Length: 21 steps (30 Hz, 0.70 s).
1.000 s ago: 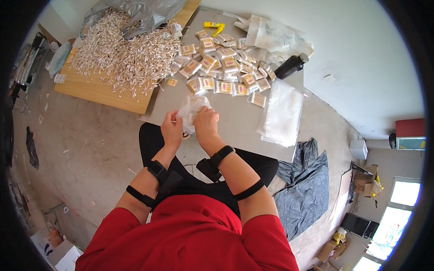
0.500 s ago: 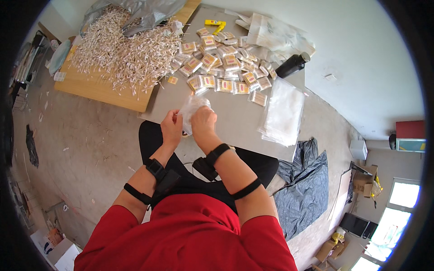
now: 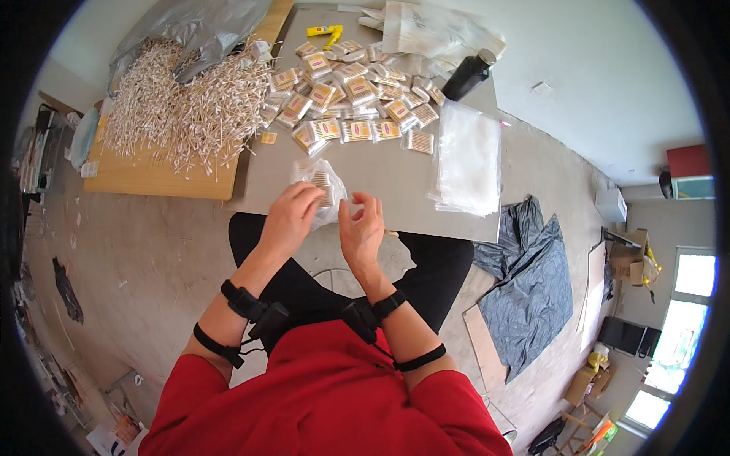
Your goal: The person is seen picking up multiple packets of cotton swabs and placing them into a plastic bag.
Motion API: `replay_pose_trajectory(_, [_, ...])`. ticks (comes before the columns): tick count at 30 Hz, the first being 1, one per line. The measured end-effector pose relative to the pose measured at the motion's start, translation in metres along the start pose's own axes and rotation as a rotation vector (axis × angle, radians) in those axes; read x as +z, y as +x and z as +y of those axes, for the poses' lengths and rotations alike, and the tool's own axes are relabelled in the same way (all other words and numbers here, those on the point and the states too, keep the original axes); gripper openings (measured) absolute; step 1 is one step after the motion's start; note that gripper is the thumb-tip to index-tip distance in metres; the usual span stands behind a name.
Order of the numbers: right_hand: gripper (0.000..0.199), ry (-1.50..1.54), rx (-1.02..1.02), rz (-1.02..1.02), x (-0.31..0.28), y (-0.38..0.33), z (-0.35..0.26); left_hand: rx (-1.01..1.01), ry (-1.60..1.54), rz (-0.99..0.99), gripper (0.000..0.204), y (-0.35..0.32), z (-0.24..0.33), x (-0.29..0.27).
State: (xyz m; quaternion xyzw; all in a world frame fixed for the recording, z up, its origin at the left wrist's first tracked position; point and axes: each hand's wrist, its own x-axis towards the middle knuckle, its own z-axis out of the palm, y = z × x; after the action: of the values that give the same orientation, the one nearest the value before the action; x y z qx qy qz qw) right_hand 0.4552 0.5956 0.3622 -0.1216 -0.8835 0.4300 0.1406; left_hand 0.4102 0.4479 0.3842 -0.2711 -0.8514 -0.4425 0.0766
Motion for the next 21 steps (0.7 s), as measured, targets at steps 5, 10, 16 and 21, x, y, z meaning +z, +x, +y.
replay_pose_trajectory(5, [0.04,0.658,0.937,-0.207,0.03,-0.004,0.022,-0.063,0.334,-0.314,0.011,0.009,-0.024,0.043])
replay_pose_trajectory(10, [0.022,0.314,0.474,0.006,0.046,-0.007,0.023,-0.045,0.624,-0.526,0.012,0.016,-0.047,0.047])
replay_pose_trajectory(16, [0.023,0.551,0.471,0.049,0.05,-0.008,0.014,-0.079,0.696,-0.501,0.012,0.028,-0.047,0.04])
replay_pose_trajectory(21, [0.029,0.61,0.572,0.026,0.043,-0.011,0.009,-0.097,0.667,-0.602,0.012,0.038,-0.051,0.041])
